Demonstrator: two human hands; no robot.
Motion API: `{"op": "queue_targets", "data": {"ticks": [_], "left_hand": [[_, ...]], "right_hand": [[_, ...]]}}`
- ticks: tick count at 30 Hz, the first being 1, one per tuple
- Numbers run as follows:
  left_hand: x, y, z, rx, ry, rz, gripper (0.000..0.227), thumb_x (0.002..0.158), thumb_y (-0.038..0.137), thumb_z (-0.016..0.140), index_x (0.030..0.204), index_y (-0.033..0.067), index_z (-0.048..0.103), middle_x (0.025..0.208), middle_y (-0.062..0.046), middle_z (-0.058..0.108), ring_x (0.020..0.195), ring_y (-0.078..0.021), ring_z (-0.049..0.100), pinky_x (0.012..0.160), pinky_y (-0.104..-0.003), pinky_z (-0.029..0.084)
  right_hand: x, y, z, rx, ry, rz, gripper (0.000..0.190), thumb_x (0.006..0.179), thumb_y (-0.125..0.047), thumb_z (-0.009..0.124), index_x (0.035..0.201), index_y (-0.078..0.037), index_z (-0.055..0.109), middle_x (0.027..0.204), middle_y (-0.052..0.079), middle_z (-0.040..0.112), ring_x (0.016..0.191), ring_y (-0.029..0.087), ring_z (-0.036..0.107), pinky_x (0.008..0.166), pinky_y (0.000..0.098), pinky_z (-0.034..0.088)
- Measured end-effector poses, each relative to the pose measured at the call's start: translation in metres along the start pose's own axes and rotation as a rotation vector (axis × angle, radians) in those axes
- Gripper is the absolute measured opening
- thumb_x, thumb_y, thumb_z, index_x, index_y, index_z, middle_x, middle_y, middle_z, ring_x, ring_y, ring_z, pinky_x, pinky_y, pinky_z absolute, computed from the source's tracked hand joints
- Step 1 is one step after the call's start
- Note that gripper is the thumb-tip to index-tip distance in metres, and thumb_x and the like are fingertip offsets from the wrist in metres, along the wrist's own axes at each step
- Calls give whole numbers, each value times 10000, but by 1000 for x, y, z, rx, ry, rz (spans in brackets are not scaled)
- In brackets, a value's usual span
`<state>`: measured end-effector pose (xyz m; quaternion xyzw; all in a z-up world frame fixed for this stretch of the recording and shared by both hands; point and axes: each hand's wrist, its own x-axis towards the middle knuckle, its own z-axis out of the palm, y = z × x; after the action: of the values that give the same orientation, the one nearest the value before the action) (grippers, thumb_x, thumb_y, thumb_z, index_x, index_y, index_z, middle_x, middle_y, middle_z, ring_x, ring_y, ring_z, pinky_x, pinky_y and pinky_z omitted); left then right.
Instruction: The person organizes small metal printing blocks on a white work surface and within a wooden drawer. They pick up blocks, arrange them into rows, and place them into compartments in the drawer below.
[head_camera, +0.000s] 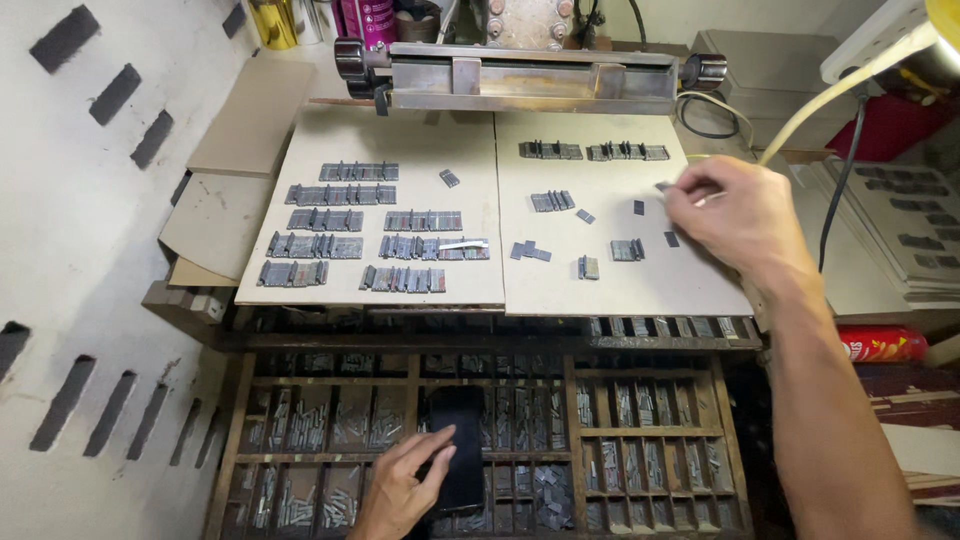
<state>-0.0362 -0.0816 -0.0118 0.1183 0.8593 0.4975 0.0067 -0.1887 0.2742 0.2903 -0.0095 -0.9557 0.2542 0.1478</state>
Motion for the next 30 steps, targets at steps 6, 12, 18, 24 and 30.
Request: {"op": "queue_targets", "data": {"ticks": [6, 12, 18, 24, 30], "left_hand": [[21, 56, 6, 106, 166, 461, 333, 927, 111, 713, 1243, 10, 683, 1071, -165, 787, 865, -221, 797, 802, -300, 692], [28, 99, 18, 367, 54, 701, 401, 954, 119, 703, 1336, 37, 618, 1059, -112, 752, 806, -255, 691, 717, -389, 562], [14, 64, 45, 543, -71, 754, 232, 935, 84, 674, 1165, 61, 697, 906, -52, 698, 707, -267, 641, 610, -397, 490], [26, 57, 43, 125, -64, 751, 247, 930, 22, 693, 1176, 45, 714, 1041, -114, 770, 818, -281, 728, 706, -386, 550], [24, 91, 39, -350, -8, 300, 175, 917, 126, 754, 1086, 139, 797, 920, -88, 803, 842, -320, 768, 721, -398, 603]], "right_hand": [[-128, -11, 12, 291, 90, -422, 94, 922, -29, 669, 837, -63, 688, 884, 81, 741, 817, 165, 722, 831, 281, 632], [-221, 49, 171, 691, -380, 38, 54, 823, -52, 746, 824, -93, 712, 826, 53, 748, 706, 145, 684, 636, 272, 602], [-258, 60, 213, 861, -427, 331, 138, 852, 22, 768, 820, -80, 681, 727, 16, 640, 580, 97, 512, 528, 245, 441], [-255, 68, 207, 947, -351, 323, 134, 812, -64, 840, 932, -47, 784, 876, 44, 784, 796, 118, 689, 756, 250, 558], [-251, 24, 182, 925, -158, 200, 198, 812, -2, 835, 1002, 14, 783, 925, 119, 762, 840, 133, 684, 753, 299, 591]]}}
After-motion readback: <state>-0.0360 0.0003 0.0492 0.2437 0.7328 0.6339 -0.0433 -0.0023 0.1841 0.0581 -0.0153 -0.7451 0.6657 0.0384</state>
